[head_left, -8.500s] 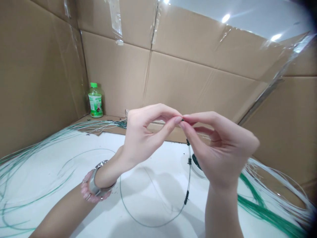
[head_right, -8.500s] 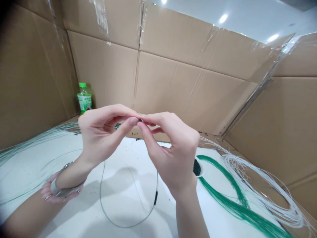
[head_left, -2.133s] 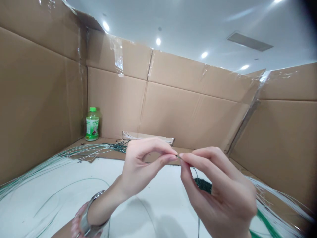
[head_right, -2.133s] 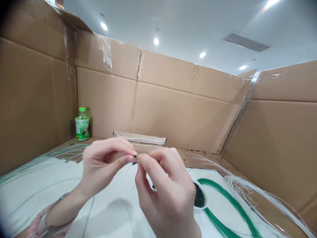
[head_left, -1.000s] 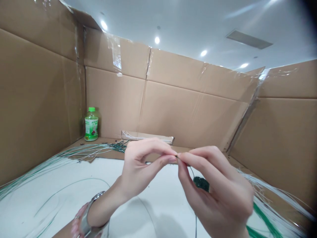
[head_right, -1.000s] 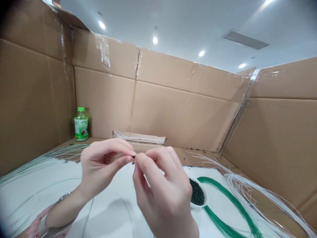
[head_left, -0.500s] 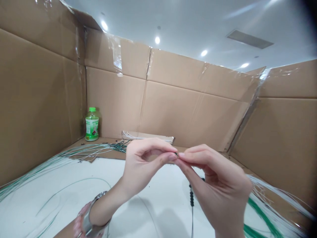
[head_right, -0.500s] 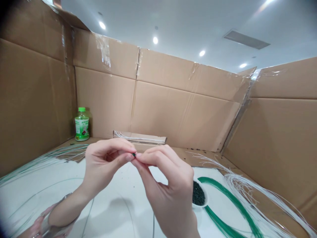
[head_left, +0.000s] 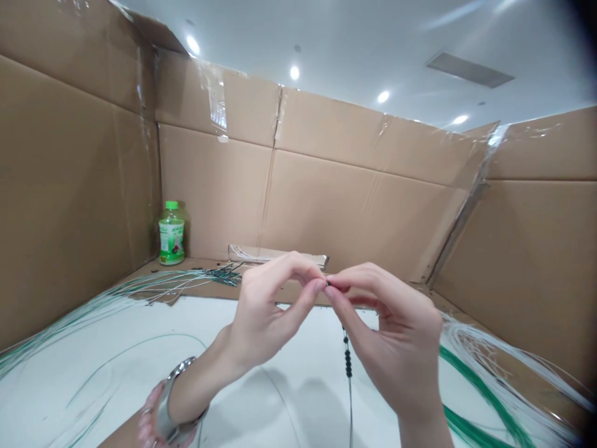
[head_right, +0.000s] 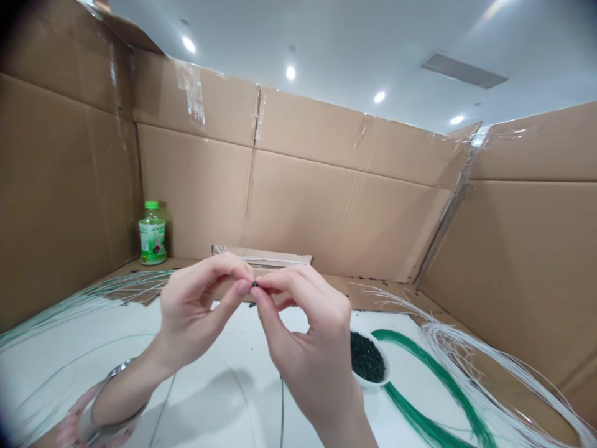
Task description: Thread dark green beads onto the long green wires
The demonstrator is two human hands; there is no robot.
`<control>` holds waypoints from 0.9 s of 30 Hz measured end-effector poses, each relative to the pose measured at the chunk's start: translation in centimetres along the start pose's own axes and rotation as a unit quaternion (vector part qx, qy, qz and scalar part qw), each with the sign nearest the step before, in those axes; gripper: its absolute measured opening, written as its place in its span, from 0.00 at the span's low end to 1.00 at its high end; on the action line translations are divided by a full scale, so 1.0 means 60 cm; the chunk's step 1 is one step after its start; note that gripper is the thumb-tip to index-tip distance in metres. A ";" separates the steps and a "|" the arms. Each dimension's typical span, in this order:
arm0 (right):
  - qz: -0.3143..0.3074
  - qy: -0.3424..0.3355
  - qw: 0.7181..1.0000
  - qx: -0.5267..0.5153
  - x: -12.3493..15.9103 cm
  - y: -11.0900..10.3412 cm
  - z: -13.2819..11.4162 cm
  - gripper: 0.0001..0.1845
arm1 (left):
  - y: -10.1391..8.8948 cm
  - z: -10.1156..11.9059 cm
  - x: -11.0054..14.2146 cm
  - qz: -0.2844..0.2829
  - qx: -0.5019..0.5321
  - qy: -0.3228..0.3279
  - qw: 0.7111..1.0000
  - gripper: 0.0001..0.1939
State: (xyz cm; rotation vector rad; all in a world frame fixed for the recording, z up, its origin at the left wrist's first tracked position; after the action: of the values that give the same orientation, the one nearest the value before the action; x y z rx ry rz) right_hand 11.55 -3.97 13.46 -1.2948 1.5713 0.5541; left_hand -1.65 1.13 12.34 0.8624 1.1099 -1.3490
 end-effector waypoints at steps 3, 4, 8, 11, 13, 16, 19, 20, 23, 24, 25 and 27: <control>-0.008 0.009 1.000 0.014 -0.001 0.000 -0.001 0.08 | 0.000 0.001 -0.001 -0.026 -0.031 0.032 0.999 0.05; -0.013 0.009 1.000 0.018 -0.002 0.000 -0.001 0.08 | 0.001 0.001 -0.001 -0.039 -0.042 0.036 0.998 0.05; -0.035 0.030 0.997 0.058 -0.006 -0.003 0.000 0.06 | 0.004 -0.004 0.001 -0.068 -0.090 0.045 0.993 0.04; -0.085 0.073 0.987 0.118 -0.008 -0.011 0.007 0.06 | 0.004 -0.009 0.001 -0.055 -0.103 0.035 0.993 0.05; -0.134 0.111 0.974 0.142 -0.008 -0.017 0.014 0.05 | 0.003 -0.011 -0.001 -0.044 -0.105 0.018 0.993 0.05; -0.156 0.160 0.968 0.112 -0.007 -0.024 0.023 0.04 | 0.004 -0.013 -0.002 -0.043 -0.100 0.011 0.994 0.05; -0.116 0.169 0.978 0.034 -0.010 -0.024 0.028 0.08 | 0.010 -0.015 0.002 -0.054 -0.093 0.007 0.994 0.04; -0.108 0.168 0.980 0.013 -0.011 -0.022 0.029 0.08 | 0.013 -0.016 0.004 -0.059 -0.088 0.001 0.994 0.04; -0.094 0.165 0.982 -0.016 -0.015 -0.017 0.031 0.05 | 0.021 -0.017 0.009 -0.060 -0.060 -0.032 0.996 0.03; -0.087 0.161 0.983 -0.018 -0.016 -0.017 0.031 0.05 | 0.024 -0.018 0.010 -0.057 -0.039 -0.048 0.996 0.03; -0.080 0.156 0.984 -0.021 -0.018 -0.019 0.030 0.05 | 0.027 -0.019 0.010 -0.052 -0.011 -0.064 0.997 0.03; -0.065 0.147 0.987 -0.031 -0.020 -0.025 0.030 0.05 | 0.036 -0.026 0.008 -0.038 0.056 -0.094 0.993 0.05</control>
State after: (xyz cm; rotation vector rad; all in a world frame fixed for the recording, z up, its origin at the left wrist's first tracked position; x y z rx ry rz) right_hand 13.58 -2.40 14.15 -1.5698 1.7018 0.3419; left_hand 0.28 2.60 11.15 0.7632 0.9359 -1.5350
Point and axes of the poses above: each hand's wrist, its own x-axis away from the middle knuckle, its own y-axis out of the palm, z = x × y, the point moved 3 cm from there along -x, towards the middle knuckle, and after that the axes turned 8 degrees about -x, right-handed, at the moved point
